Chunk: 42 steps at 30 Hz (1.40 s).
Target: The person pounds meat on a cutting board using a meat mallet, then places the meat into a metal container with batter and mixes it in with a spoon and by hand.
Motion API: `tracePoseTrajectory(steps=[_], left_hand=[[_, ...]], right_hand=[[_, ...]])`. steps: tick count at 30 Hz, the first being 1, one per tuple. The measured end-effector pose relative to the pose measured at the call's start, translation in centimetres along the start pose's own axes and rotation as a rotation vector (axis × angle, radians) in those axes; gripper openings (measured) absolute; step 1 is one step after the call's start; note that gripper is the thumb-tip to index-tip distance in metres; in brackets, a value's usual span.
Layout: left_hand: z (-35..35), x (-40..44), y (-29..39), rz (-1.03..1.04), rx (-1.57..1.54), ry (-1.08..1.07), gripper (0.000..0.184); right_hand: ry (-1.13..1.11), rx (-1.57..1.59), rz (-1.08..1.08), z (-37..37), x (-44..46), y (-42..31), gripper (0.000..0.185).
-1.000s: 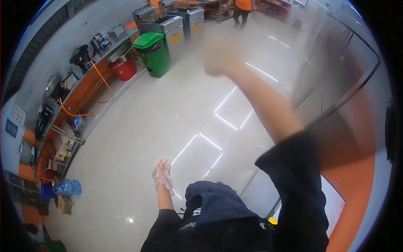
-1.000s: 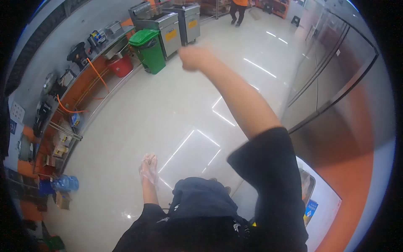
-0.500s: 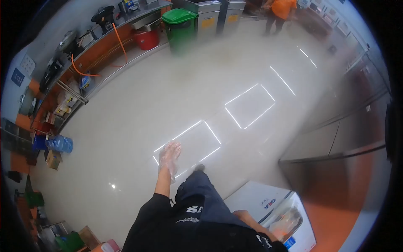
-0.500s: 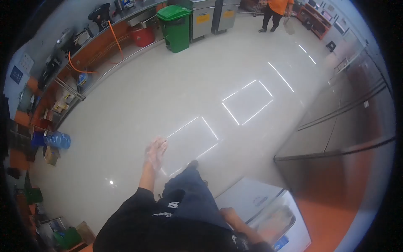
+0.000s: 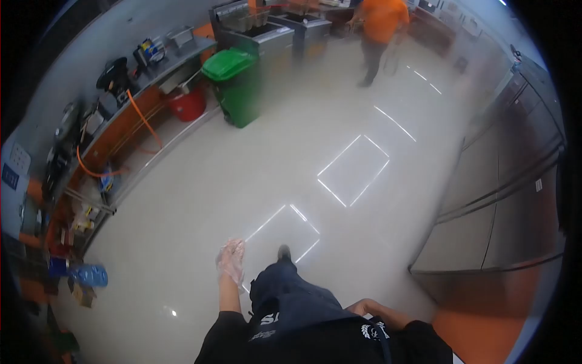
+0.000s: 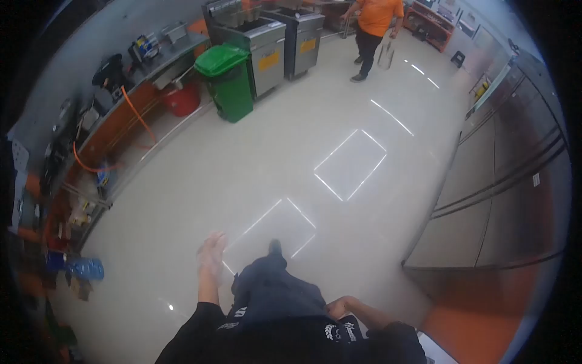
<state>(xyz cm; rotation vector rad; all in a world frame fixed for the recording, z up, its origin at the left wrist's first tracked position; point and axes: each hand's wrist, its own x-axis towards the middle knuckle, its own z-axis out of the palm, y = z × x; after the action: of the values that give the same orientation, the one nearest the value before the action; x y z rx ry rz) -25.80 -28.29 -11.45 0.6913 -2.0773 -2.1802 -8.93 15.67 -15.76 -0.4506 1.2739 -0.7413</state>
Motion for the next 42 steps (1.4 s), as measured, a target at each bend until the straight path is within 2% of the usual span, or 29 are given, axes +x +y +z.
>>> tracePoseTrajectory(steps=[1, 2, 3, 5, 6, 7, 8, 14, 16, 19, 20, 23, 24, 26, 27, 29, 31, 35, 36, 37, 38, 40, 42], left_hand=[[-0.4, 2.5, 2.0, 0.086, 0.157, -0.021, 0.042], [0.1, 4.8, 4.4, 0.07, 0.119, -0.014, 0.043], [0.5, 7.0, 6.8, 0.054, 0.081, -0.008, 0.045], [2.4, 11.6, 12.2, -0.169, -0.382, 0.053, 0.047], [3.4, 14.0, 13.2, -0.153, -0.443, 0.047, 0.048], [4.2, 15.7, 13.5, -0.14, -0.503, 0.04, 0.049], [5.0, 17.4, 13.6, -0.131, -0.562, 0.036, 0.05], [13.5, 30.4, 13.1, -0.181, -0.526, -0.051, 0.054], [16.3, 35.0, 13.4, -0.174, -0.615, -0.072, 0.055], [20.4, 42.8, 14.6, -0.143, -0.722, -0.103, 0.056], [21.3, 44.9, 15.3, -0.138, -0.747, -0.112, 0.056], [24.3, 50.2, 21.3, -0.076, -0.585, -0.026, 0.058], [25.3, 50.8, 23.4, -0.005, -0.404, -0.02, 0.059], [26.8, 52.0, 26.7, 0.129, -0.038, -0.01, 0.06], [26.9, 54.3, 26.3, 0.082, -0.253, 0.031, 0.06], [25.7, 58.1, 23.8, -0.02, -0.68, 0.125, 0.061], [25.2, 60.8, 22.7, -0.003, -0.682, 0.162, 0.061], [24.6, 69.4, 22.2, 0.001, -0.74, 0.234, 0.061], [24.2, 71.6, 22.7, 0.011, -0.73, 0.246, 0.06], [24.2, 74.4, 23.5, 0.033, -0.728, 0.255, 0.06], [24.3, 77.2, 24.7, 0.055, -0.725, 0.266, 0.059], [24.1, 81.4, 28.7, 0.089, -0.698, 0.24, 0.059], [25.4, 86.9, 33.3, 0.127, -0.696, 0.207, 0.059]], right_hand=[[-0.051, -0.085, 0.029, -2.8, 0.0, -1.3, 0.046], [-0.105, -0.17, 0.053, -5.7, 0.0, -2.7, 0.046], [-0.179, -0.186, -0.013, -9.8, 0.6, -2.7, 0.045], [-0.117, -0.147, -0.089, -16.0, 2.8, -0.5, 0.042], [0.016, -0.086, -0.097, -16.9, 4.6, 2.8, 0.041], [0.148, -0.022, -0.106, -17.8, 5.7, 4.6, 0.039], [-0.092, -0.342, -0.296, -22.1, 3.2, -0.6, 0.039], [-0.186, -0.169, -0.148, -38.9, 6.2, 4.4, 0.051], [-0.225, -0.136, -0.238, -46.0, 2.7, 0.3, 0.054], [-0.185, -0.167, 0.02, -57.2, -3.5, -5.7, 0.06], [-0.109, -0.243, 0.183, -60.4, -3.2, -4.9, 0.064], [0.218, -0.235, 0.493, -69.7, -5.8, -6.2, 0.068], [0.324, -0.182, 0.571, -71.9, -7.0, -6.6, 0.068], [0.145, -0.092, 0.67, -76.9, -5.7, -7.3, 0.062], [0.055, -0.048, 0.718, -79.5, -5.3, -8.8, 0.061], [0.093, -0.168, 0.67, -83.7, -5.8, -10.9, 0.051], [0.105, -0.365, 0.578, -88.2, -6.2, -13.2, 0.042], [0.146, -0.967, 0.395, -97.6, -6.4, -19.9, 0.023], [0.387, -0.881, 0.464, -100.0, -6.5, -22.9, 0.023], [0.442, -0.813, 0.515, -102.3, -8.2, -29.6, 0.025], [0.416, -0.837, 0.453, -106.0, -7.2, -30.3, 0.026], [0.664, -0.638, 0.221, -112.4, -6.7, -33.6, 0.029], [1.075, -0.413, -0.111, -118.0, -7.9, -37.6, 0.031]])
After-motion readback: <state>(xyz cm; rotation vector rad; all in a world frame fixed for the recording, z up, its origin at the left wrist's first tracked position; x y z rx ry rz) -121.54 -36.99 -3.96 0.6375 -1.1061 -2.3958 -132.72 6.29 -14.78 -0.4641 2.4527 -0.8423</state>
